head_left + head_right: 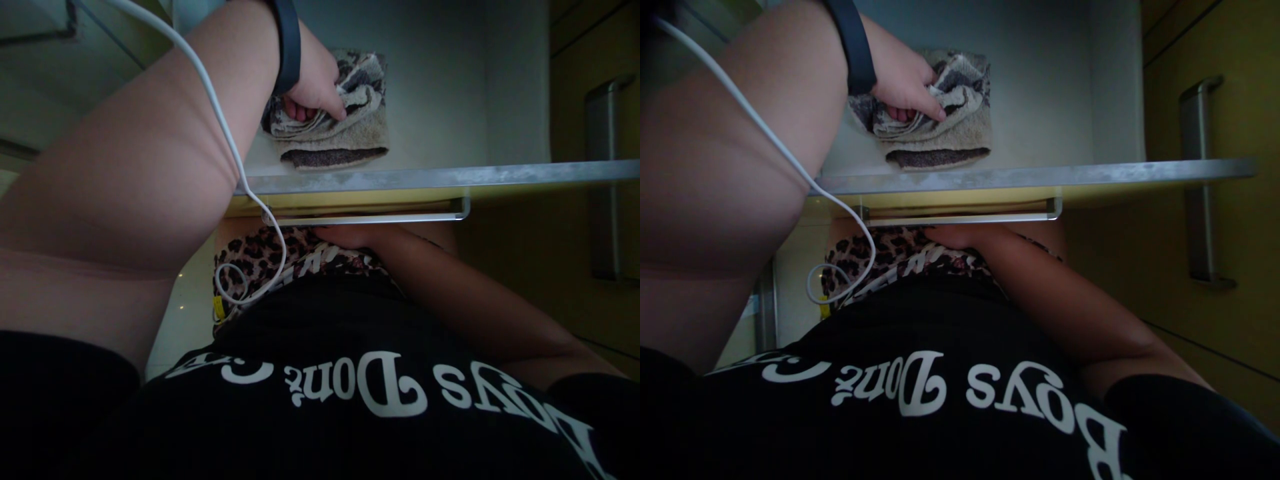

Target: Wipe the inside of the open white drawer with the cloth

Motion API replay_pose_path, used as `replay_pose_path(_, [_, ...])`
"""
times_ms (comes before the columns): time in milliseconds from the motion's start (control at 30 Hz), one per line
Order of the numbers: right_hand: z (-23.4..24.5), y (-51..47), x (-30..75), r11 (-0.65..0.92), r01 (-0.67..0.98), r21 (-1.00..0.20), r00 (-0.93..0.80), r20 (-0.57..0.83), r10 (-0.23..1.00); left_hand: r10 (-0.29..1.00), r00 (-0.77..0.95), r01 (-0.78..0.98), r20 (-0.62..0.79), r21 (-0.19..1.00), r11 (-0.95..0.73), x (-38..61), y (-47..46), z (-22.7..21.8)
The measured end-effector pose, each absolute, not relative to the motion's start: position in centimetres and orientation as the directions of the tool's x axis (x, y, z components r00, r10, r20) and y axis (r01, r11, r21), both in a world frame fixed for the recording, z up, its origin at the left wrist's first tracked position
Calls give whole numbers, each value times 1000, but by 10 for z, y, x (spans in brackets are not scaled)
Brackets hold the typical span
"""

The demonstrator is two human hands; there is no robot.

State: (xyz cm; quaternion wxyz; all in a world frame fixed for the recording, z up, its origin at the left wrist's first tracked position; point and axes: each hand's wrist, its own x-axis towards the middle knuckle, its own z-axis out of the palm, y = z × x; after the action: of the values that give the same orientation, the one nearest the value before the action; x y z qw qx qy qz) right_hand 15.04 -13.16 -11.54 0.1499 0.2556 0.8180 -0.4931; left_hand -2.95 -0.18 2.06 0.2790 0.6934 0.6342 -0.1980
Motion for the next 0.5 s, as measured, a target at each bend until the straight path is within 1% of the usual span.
replay_pose_path(167, [-112, -131, 149, 356, 556, -751, -831, -493, 259, 767, 115, 992, -632, 118, -51, -28, -2, 20])
replay_pose_path(367, [-110, -131, 150, 339, 557, -759, -830, -494, 258, 770, 120, 991, -626, 126, -52, -31, 1, 17])
replay_pose_path(500, [-107, -132, 149, 315, 589, -744, -808, -531, 255, 739, 149, 989, -657, 83, -125, -36, 10, 13])
